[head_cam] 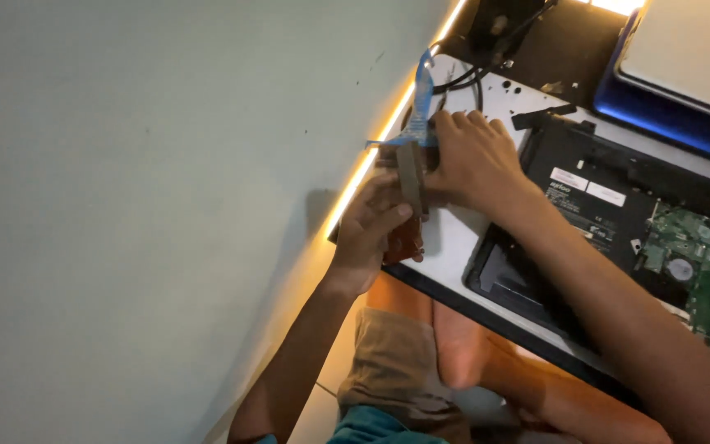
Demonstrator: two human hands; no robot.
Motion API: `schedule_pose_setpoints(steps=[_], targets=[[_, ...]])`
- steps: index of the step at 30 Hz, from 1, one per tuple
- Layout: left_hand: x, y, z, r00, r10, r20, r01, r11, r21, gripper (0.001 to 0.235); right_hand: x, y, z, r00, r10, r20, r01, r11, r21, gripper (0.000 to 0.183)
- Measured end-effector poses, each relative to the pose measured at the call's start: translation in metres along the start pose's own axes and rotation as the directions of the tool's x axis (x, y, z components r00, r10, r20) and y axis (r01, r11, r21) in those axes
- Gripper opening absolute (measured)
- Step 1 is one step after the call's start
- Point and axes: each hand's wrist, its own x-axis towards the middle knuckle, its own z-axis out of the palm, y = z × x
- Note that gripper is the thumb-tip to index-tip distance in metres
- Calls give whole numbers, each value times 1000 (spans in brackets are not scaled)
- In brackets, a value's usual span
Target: The person removes screws from a disassembled laptop using a screwdriver, detaches a metal bracket, and then cleans the bracket with a brush. The person works on the laptop's internal components on a desk.
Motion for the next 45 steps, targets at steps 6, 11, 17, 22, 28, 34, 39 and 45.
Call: schedule_pose_setpoints(steps=[6,11,17,22,28,34,39,45], targets=[[6,-4,-12,997,76,11,-77,996,52,58,-31,-13,-42,998,62,17,-63,893,447,71],[14,10,-3,996,85,38,-87,995,42,57,-60,-1,-67,986,145,-85,-55,757,651,50],[45,31,22,981,-92,170,63,984,169,78,-81,36,-40,882,396,-255,37,482,875,38],[43,34,23,974,-122,192,82,976,203,69,-93,34,-37,861,190,-473,290,579,761,50],[39,30,17,985,-84,151,42,963,266,54,-96,18,-49,852,136,-506,287,686,668,46],[40,25,10,974,-125,188,76,966,248,72,-99,37,-51,795,38,-605,413,696,587,47],[37,29,13,966,-145,212,74,948,310,49,-101,24,-61,839,10,-545,351,754,555,43],[38,24,10,971,-131,198,69,953,294,63,-101,28,-58,813,12,-582,342,799,495,43]])
